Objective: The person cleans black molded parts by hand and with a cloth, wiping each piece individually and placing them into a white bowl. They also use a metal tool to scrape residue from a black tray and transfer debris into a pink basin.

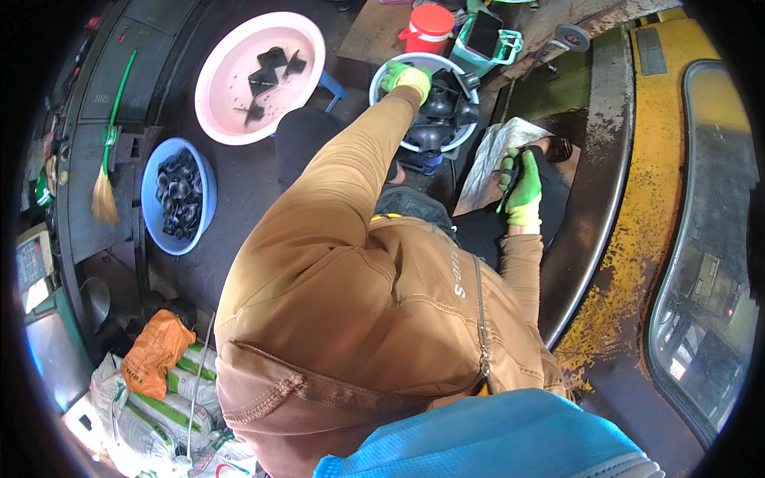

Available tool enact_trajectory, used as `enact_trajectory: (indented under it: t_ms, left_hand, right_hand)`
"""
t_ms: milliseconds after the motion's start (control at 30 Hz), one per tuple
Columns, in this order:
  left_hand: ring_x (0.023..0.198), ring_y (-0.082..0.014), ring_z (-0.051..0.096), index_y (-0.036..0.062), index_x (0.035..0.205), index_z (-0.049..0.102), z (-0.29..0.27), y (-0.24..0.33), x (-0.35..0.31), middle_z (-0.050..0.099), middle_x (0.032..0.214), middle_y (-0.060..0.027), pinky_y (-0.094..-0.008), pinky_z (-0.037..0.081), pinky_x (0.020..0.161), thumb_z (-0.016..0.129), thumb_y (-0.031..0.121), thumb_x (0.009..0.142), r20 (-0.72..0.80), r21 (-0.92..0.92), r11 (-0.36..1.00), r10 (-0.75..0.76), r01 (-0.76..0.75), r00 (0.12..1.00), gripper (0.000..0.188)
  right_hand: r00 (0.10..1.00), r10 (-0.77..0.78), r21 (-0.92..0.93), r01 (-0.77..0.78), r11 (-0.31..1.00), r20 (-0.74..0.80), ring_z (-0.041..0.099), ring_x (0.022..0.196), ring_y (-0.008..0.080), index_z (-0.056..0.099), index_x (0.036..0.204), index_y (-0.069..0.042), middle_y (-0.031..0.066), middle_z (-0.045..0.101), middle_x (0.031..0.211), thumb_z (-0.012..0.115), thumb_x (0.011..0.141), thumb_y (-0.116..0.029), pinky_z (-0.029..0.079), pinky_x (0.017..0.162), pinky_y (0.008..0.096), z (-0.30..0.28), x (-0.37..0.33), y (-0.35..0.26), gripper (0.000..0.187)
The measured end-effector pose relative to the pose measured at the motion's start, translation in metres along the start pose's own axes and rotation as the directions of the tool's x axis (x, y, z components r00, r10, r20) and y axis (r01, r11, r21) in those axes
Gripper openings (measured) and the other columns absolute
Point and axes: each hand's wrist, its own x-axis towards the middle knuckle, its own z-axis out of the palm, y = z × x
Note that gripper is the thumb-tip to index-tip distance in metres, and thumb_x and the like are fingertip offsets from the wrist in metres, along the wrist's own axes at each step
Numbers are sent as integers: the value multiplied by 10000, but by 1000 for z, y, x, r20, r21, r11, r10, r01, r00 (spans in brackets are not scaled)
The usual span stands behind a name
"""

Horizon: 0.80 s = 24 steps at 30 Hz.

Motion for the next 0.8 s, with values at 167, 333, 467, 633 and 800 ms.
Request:
enact_trajectory:
  t_ms: [167,333,467,633,800]
  left_hand:
    - [1069,-368,609,25,1283,470,-23,-14,3,615,1162,-230,-427,468,925,619,324,814,-51,-236,956,165,-172,985,576]
    - [1046,-360,620,29,1253,553,-47,-30,18,625,1155,-229,-408,470,929,607,327,790,10,-99,907,412,-409,911,553]
    - [1127,-363,576,61,1188,626,-36,-18,32,609,1206,-196,-434,442,964,552,416,832,293,189,854,422,-485,858,508]
    - [1232,-322,513,139,1253,604,-4,5,43,547,1322,-142,-423,399,1025,524,446,858,341,266,897,254,-352,905,507]
    - [1220,-351,519,68,1270,570,17,2,36,548,1306,-192,-473,390,1024,574,581,815,165,268,926,227,-265,960,686]
  right_hand:
    - [1000,-6,-8,6,1000,-3,451,479,77,630,980,-72,-30,549,679,486,958,-364,348,429,209,1,3,1,326]
    - [999,-21,-142,27,990,40,455,508,85,616,1010,-60,-22,537,699,469,960,-322,363,462,221,8,5,6,305]
    - [992,47,-209,-22,978,116,459,522,85,616,1022,-85,-24,542,719,481,962,-327,360,458,220,21,4,12,284]
    - [993,33,-231,-6,973,114,453,517,81,612,1018,-67,-12,527,722,487,957,-319,358,453,214,26,1,16,288]
    - [997,-1,-281,22,960,77,454,514,78,592,1036,-57,-10,523,725,634,882,-254,357,452,222,16,4,14,253]
